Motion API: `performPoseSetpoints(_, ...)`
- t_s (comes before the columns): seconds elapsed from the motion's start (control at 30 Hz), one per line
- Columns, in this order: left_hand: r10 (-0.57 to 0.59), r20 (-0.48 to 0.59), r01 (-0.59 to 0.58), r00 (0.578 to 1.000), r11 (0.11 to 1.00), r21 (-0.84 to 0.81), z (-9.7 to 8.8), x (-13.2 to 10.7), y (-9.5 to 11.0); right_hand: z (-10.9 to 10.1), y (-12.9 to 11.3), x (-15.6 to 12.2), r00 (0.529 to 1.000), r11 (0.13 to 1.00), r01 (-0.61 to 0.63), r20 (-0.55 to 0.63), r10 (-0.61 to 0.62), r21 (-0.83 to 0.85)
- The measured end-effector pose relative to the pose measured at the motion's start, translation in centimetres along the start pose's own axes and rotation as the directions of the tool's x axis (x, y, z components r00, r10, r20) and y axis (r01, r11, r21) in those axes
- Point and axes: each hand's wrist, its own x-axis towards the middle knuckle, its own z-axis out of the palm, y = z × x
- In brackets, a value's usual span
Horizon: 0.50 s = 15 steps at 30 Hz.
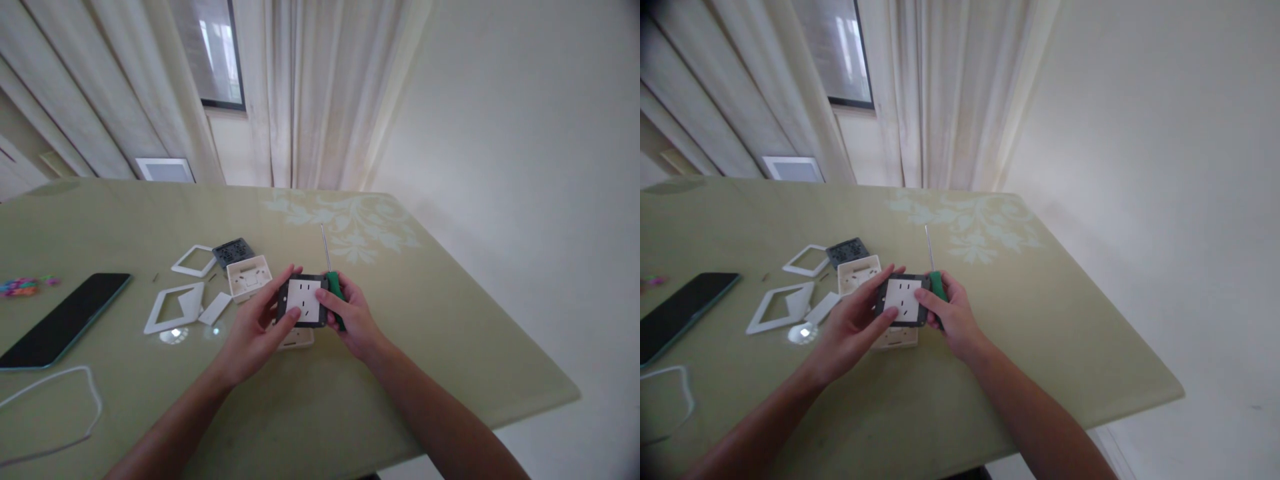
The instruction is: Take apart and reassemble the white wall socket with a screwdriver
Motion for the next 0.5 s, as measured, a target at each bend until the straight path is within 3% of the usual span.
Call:
performPoseSetpoints(0.17, 0.021, 0.005, -0.021, 1.000, 1.000, 0.019, -0.4, 0.2, -0.7, -0.3, 0.0, 0.6, 0.999, 0.999, 0.029, -0.042, -0.031, -0.047)
performPoseSetpoints(0.27, 0.051, -0.086, -0.030, 0.995, 0.972, 0.232, -1.4, 0.6, -0.8, -0.9, -0.4, 1.4, 0.984, 0.997, 0.067, -0.167, -0.070, -0.025)
performPoseSetpoints(0.33, 0.087, -0.101, -0.037, 0.991, 0.906, 0.422, -1.9, 0.8, -0.8, -1.6, -0.5, 2.1, 0.958, 0.994, 0.100, -0.265, -0.105, -0.034)
performPoseSetpoints(0.4, 0.117, -0.022, -0.086, 0.993, 0.831, 0.549, -2.2, 0.8, -0.8, -2.3, -0.5, 2.7, 0.930, 0.991, 0.105, -0.345, -0.126, -0.077)
performPoseSetpoints(0.5, 0.099, 0.180, -0.192, 0.979, 0.752, 0.630, -2.0, 0.5, -1.1, -3.1, -0.1, 3.4, 0.916, 0.989, 0.063, -0.386, -0.111, -0.134)
